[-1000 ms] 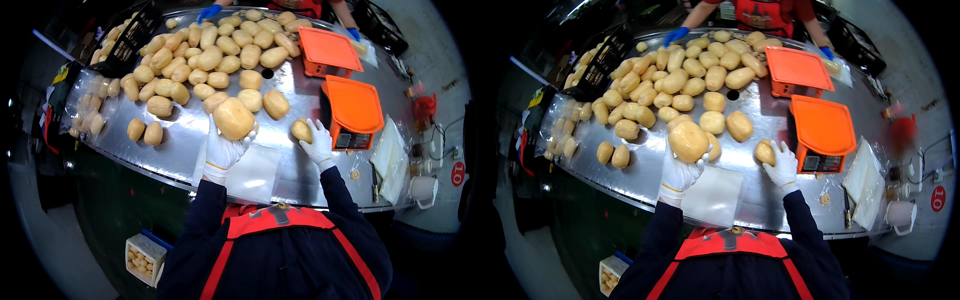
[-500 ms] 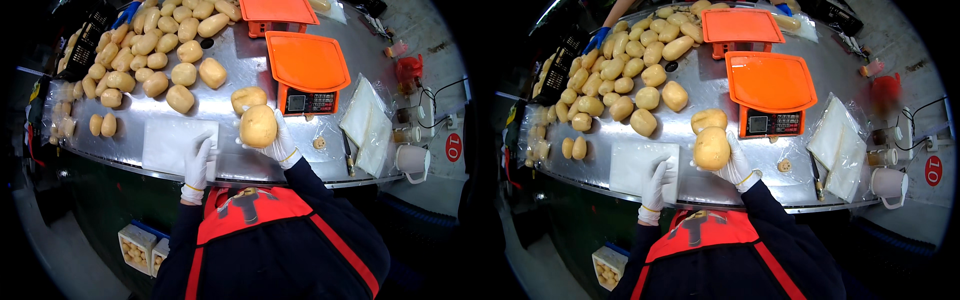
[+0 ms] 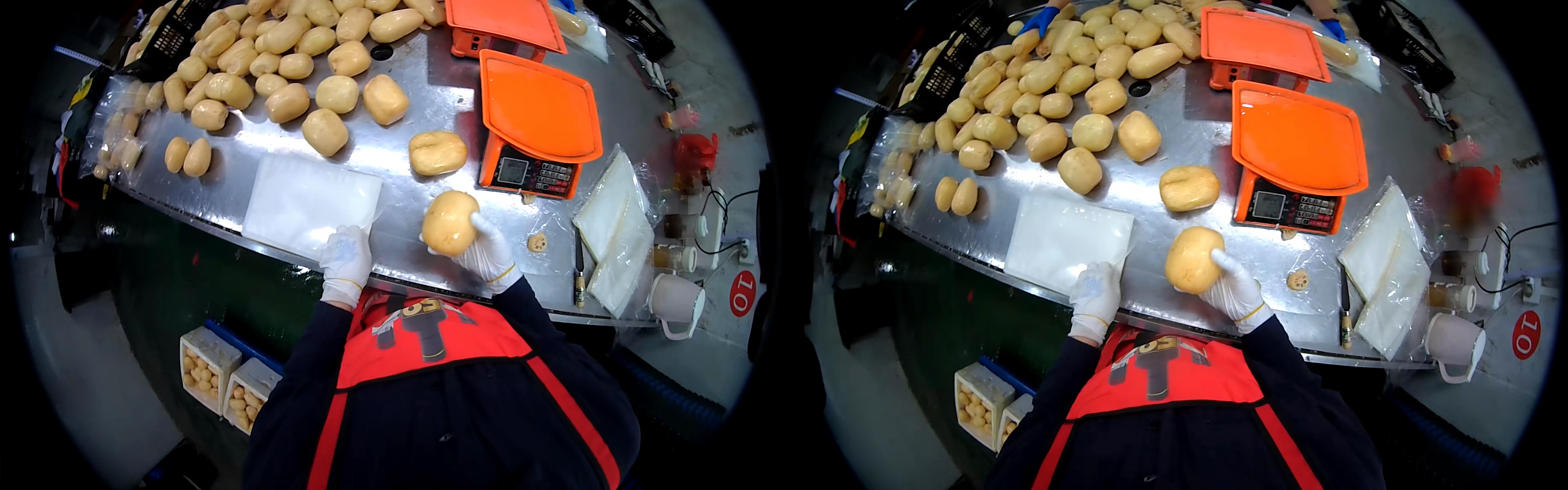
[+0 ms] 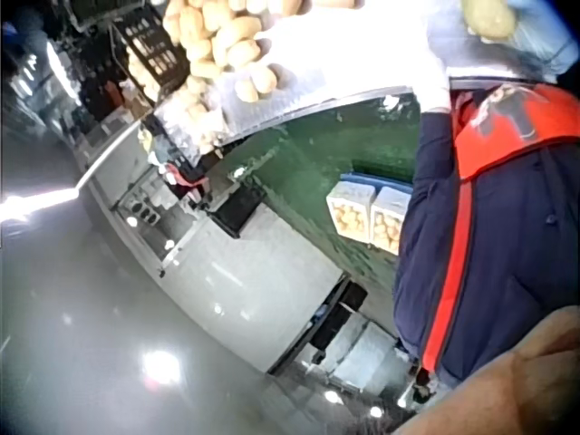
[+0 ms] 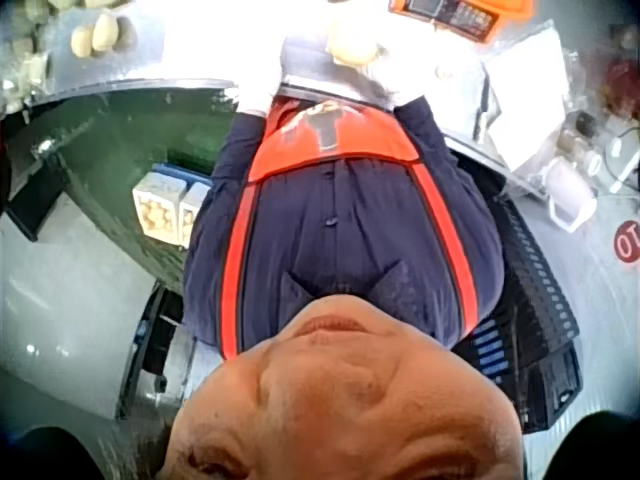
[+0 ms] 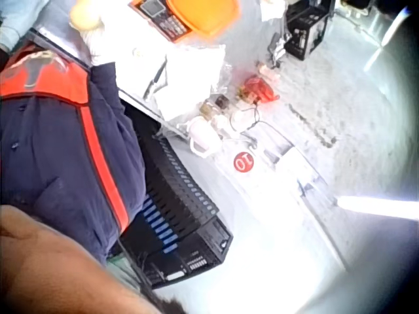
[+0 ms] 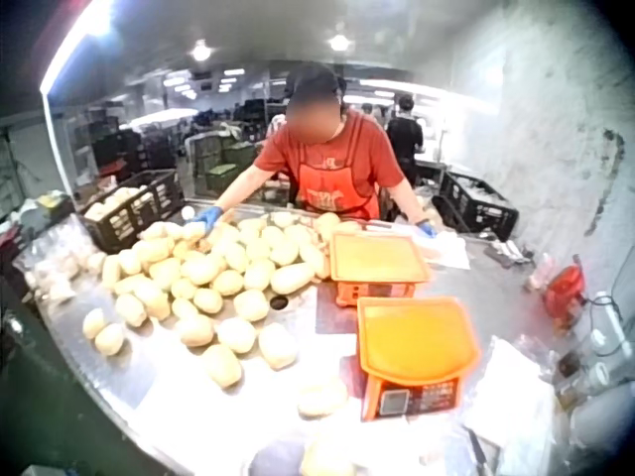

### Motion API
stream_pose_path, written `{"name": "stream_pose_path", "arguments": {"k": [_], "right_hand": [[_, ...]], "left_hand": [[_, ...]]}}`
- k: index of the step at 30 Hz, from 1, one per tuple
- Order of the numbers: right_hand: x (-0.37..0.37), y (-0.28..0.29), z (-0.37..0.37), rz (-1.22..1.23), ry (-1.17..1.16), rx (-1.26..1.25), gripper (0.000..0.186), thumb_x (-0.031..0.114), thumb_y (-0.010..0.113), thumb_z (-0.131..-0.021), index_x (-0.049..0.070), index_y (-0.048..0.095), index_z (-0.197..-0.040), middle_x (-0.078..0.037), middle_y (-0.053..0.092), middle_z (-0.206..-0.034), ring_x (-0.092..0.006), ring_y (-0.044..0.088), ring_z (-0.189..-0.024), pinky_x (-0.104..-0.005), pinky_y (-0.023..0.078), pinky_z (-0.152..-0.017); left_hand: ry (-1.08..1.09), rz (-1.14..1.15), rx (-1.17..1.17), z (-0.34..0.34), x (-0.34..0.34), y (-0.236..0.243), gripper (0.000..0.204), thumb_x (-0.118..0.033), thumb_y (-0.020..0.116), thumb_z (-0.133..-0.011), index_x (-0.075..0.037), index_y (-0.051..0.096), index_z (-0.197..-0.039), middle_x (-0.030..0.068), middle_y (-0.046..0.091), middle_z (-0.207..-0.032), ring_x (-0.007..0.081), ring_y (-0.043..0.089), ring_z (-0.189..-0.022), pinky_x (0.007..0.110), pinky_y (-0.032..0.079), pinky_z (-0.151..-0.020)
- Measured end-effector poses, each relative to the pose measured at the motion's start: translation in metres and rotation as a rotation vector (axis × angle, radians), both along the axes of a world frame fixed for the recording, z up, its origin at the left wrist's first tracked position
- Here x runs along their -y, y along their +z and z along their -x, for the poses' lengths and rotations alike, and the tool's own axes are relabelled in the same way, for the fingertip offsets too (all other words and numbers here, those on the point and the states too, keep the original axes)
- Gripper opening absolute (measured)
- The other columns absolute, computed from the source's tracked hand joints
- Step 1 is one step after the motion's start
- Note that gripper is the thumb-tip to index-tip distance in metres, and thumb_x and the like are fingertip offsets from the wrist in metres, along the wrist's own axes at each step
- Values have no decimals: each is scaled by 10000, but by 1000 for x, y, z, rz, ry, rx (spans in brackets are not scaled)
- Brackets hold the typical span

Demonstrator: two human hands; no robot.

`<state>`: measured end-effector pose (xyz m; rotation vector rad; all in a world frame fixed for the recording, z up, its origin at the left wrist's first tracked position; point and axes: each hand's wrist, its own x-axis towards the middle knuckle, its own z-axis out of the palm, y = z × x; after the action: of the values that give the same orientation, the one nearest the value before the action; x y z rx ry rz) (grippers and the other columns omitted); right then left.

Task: The person picks peeled potatoes from a metal table and places them into clear plastic bags. They seal the bags and place them into black crates. A coworker is visible in the background performing similar tasks.

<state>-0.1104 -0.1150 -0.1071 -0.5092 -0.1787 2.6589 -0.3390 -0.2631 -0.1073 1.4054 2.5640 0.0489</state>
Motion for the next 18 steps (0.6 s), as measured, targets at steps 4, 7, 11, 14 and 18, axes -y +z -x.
{"name": "stream_pose_path", "arguments": {"k": [4, 7, 11, 14, 18], "right_hand": [[11, 13, -7, -72, 56, 4, 776, 123, 655, -950, 57, 241, -1603, -170, 409, -1553, -322, 426, -1448, -505, 349, -1211], [16, 17, 2, -226, 100, 55, 803, 173, 668, -965, 57, 214, -1617, -162, 393, -1569, -293, 411, -1463, -455, 327, -1226], [25, 14, 30, -97, 115, -16, 787, 272, 679, -985, 49, 241, -1599, -178, 408, -1567, -310, 432, -1450, -475, 352, -1217], [28, 29, 70, 9, 168, -165, 754, 309, 666, -1000, 27, 271, -1576, -201, 435, -1549, -328, 477, -1415, -493, 382, -1200], [37, 46, 121, -62, 260, -86, 678, 305, 651, -1014, -25, 349, -1523, -214, 524, -1459, -307, 573, -1320, -454, 457, -1139]], "left_hand": [[-34, -58, 71, 17, 6, -4, 161, -177, 593, -912, -72, 713, -898, 175, 711, -947, 382, 707, -875, 483, 563, -772], [52, -153, 199, 28, 8, 6, 185, -216, 645, -902, -59, 736, -866, 176, 738, -919, 355, 714, -861, 457, 561, -757], [250, -188, 467, 50, 8, 16, 191, -243, 758, -846, -52, 757, -849, 164, 746, -837, 322, 720, -789, 422, 552, -734], [271, -294, 610, 58, 13, 9, 181, -221, 788, -811, -47, 752, -843, 159, 736, -801, 300, 713, -730, 404, 545, -705], [209, -469, 723, 66, 14, -21, 197, -205, 783, -810, -23, 710, -795, 106, 716, -719, 230, 684, -663, 347, 521, -637]]}}
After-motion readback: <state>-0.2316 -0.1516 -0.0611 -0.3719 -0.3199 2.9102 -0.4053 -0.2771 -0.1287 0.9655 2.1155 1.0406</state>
